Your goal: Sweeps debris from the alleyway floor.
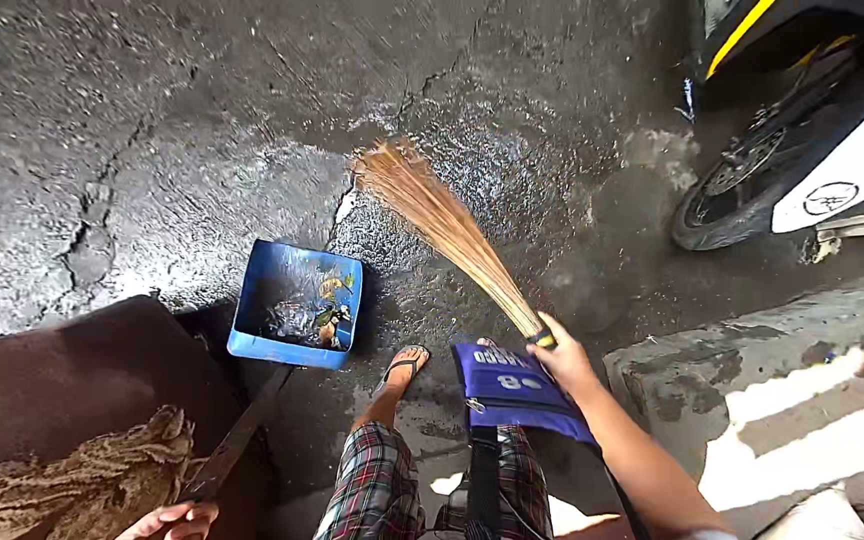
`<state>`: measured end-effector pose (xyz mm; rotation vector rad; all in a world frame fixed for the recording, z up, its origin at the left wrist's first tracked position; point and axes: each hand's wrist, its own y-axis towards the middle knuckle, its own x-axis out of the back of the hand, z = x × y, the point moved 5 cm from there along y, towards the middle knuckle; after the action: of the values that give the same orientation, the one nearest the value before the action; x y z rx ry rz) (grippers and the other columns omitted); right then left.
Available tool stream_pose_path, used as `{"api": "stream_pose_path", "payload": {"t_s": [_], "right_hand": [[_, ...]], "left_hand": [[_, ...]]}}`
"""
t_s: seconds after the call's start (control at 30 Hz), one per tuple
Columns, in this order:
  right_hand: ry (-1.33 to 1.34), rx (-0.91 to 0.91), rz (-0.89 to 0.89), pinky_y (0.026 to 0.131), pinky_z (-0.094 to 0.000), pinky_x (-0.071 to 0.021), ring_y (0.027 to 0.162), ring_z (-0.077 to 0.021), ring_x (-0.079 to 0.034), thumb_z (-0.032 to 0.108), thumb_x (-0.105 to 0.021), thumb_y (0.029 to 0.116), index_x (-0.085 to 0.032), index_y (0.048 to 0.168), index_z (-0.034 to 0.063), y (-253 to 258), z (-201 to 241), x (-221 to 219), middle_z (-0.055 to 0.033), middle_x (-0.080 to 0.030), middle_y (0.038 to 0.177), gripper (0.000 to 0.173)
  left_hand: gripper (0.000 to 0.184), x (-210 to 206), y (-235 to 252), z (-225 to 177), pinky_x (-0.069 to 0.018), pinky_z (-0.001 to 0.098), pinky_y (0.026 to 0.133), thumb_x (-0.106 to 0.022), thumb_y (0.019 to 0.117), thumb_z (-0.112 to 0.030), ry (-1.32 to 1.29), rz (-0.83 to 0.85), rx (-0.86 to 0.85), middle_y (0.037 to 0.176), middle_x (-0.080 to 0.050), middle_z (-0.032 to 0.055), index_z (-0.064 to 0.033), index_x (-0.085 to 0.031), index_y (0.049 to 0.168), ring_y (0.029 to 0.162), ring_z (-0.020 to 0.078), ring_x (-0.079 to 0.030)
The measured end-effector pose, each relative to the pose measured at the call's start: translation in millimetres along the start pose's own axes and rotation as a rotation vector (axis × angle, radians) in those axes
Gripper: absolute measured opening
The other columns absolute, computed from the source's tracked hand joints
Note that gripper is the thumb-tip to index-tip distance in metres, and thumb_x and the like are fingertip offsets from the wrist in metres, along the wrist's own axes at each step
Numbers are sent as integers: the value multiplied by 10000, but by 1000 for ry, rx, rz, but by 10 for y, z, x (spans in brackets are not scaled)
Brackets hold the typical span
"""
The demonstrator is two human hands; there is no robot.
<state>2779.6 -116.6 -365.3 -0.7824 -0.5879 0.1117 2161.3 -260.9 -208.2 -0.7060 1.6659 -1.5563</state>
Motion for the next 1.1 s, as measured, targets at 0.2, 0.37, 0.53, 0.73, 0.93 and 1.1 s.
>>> {"api": "stream_pose_path", "payload": {"t_s": [0.2,0.37,0.53,0.73,0.93,1.1], "right_hand": [[628,-370,-381,557,-424,-581,664,-237,-646,171,-686,979,-240,1630,135,-374,-235,-327,-212,-613,1210,790],[148,-333,59,991,-511,-540,1152,-317,-661,215,-745,893,-370,1581,120,35,596,-1869,-217,-638,1322,789],[-183,-42,499,1020,-614,-498,1214,-396,-634,309,-758,908,-348,1615,204,205,1910,-3047,-222,-649,1327,825],[471,-142,152,663,-463,-628,800,-271,-704,213,-709,958,-386,1582,187,-373,1640,-1951,-183,-650,1222,703],[622,-254,-307,581,-408,-583,662,-234,-639,176,-596,1036,-246,1602,127,235,1574,-1605,-193,-601,1108,668],[113,-146,157,813,-604,-584,1001,-391,-688,251,-773,864,-435,1533,153,875,2173,-2602,-245,-637,1273,755]], "left_hand": [[257,179,107,-160,-504,146,433,-451,971,-202,-112,21,37,779,-644,54,-36,-626,882,509,47,-596],[269,179,76,-173,-475,137,400,-406,971,-183,-86,-55,1,743,-628,49,-37,-607,868,463,33,-560],[236,276,74,-287,-500,149,418,-430,948,-168,-126,-22,41,742,-629,56,-28,-605,876,483,43,-585],[333,24,-100,-414,-429,137,372,-316,1014,-192,-25,-191,-26,639,-582,17,-84,-557,811,429,33,-516],[241,188,29,-395,-468,152,384,-376,993,-142,-117,-99,36,681,-589,31,-71,-559,853,448,46,-548],[242,242,97,-310,-480,163,390,-377,983,-160,-132,-68,39,695,-599,41,-69,-568,866,449,56,-555]]}}
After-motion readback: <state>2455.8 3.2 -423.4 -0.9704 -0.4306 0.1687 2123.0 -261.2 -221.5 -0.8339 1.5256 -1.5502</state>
